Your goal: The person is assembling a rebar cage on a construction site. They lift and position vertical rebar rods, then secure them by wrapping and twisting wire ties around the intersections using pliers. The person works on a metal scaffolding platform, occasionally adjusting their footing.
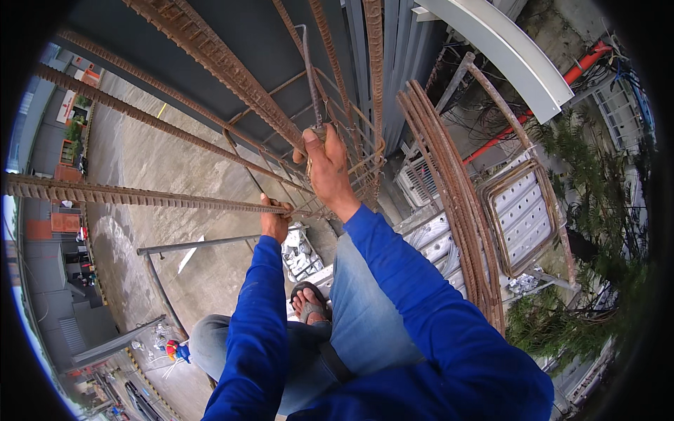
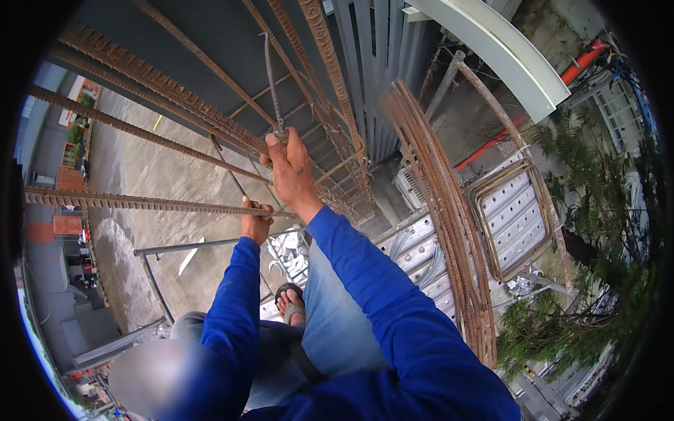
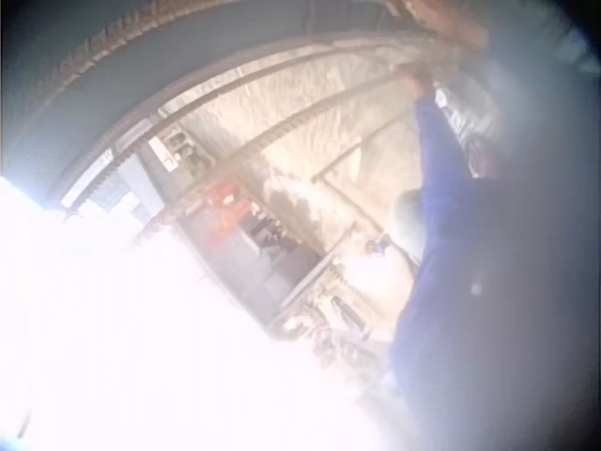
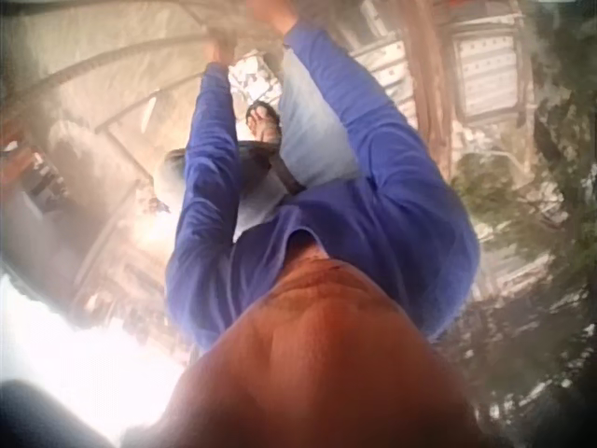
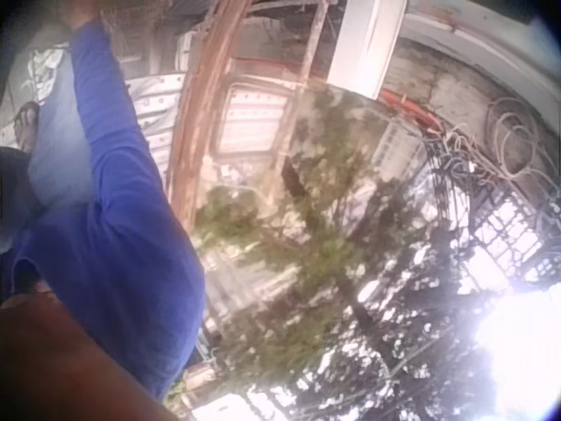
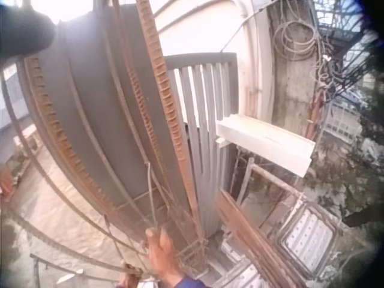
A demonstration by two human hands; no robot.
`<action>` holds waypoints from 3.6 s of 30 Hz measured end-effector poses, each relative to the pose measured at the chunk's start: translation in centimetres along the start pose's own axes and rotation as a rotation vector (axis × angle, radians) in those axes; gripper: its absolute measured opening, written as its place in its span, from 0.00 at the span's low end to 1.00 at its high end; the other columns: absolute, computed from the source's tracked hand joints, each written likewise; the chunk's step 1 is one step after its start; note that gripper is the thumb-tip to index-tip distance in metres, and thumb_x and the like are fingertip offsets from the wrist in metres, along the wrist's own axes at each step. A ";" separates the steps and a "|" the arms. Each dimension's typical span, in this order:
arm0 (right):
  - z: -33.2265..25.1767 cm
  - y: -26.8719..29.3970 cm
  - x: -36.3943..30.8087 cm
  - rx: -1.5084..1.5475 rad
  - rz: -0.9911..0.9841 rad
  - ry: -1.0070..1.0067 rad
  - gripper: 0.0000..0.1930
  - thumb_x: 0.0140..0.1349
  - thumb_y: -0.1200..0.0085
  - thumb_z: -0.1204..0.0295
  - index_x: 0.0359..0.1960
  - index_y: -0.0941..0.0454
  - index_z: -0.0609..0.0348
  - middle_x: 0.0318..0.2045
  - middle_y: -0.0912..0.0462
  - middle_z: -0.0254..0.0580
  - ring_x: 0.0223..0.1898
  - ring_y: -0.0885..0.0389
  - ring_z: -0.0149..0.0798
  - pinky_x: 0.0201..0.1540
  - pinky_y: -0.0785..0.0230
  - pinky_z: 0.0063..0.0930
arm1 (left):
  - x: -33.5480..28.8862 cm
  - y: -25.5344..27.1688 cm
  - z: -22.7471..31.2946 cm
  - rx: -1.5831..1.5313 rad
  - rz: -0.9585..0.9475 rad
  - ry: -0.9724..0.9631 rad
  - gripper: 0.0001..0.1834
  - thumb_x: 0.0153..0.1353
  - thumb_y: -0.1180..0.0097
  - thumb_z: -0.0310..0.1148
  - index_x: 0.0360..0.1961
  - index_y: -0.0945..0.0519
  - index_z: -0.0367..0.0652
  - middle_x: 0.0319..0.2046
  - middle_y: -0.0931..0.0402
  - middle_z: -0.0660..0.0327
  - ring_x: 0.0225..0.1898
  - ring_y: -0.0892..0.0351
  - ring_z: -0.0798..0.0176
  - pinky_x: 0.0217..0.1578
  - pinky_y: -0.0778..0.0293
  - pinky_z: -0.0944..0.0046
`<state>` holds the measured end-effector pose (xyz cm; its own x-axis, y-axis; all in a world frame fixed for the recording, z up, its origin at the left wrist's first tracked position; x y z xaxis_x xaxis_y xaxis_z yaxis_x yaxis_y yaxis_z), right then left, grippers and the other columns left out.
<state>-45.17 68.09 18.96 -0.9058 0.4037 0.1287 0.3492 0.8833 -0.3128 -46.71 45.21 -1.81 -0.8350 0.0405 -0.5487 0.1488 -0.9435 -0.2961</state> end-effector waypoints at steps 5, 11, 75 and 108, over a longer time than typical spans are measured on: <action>0.3 0.8 0.4 0.048 -0.079 -0.047 0.19 0.71 0.55 0.55 0.36 0.29 0.61 0.23 0.22 0.36 0.25 0.27 0.28 0.31 0.36 0.25 | -2.2 -2.2 -0.6 0.092 0.078 -0.052 0.27 0.70 0.69 0.63 0.34 0.34 0.49 0.30 0.19 0.53 0.32 0.23 0.58 0.32 0.33 0.54; 0.0 2.2 0.9 0.075 -0.051 -0.056 0.15 0.72 0.55 0.58 0.38 0.26 0.58 0.25 0.21 0.33 0.26 0.26 0.26 0.34 0.35 0.22 | -2.7 -2.8 -0.2 0.287 -0.017 0.041 0.26 0.72 0.74 0.59 0.37 0.34 0.48 0.43 0.18 0.49 0.46 0.21 0.54 0.47 0.30 0.48; 7.6 16.5 -28.0 -0.855 0.834 -0.411 0.11 0.60 0.41 0.69 0.30 0.27 0.64 0.19 0.24 0.51 0.23 0.23 0.52 0.31 0.31 0.42 | -16.0 -10.8 23.1 0.138 -0.759 -0.655 0.22 0.67 0.48 0.38 0.17 0.41 0.47 0.12 0.49 0.69 0.13 0.52 0.74 0.15 0.56 0.69; 8.6 28.7 -33.2 0.330 1.402 -0.191 0.09 0.62 0.55 0.67 0.26 0.27 0.54 0.20 0.25 0.39 0.16 0.29 0.39 0.20 0.34 0.38 | -16.3 -11.5 22.5 0.204 -0.624 -0.733 0.19 0.62 0.41 0.38 0.18 0.32 0.43 0.14 0.39 0.69 0.15 0.42 0.74 0.18 0.46 0.70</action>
<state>-7.08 78.00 -2.35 0.1002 0.8120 -0.5750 0.9109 -0.3074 -0.2754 -46.76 48.04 28.15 -0.8649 0.4013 0.3016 -0.4669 -0.8638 -0.1893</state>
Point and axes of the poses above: each hand's wrist, its own x-axis towards the middle knuckle, its own y-axis out of the back of the hand, z = x × y, the point moved 3 cm from there along x, towards the middle knuckle
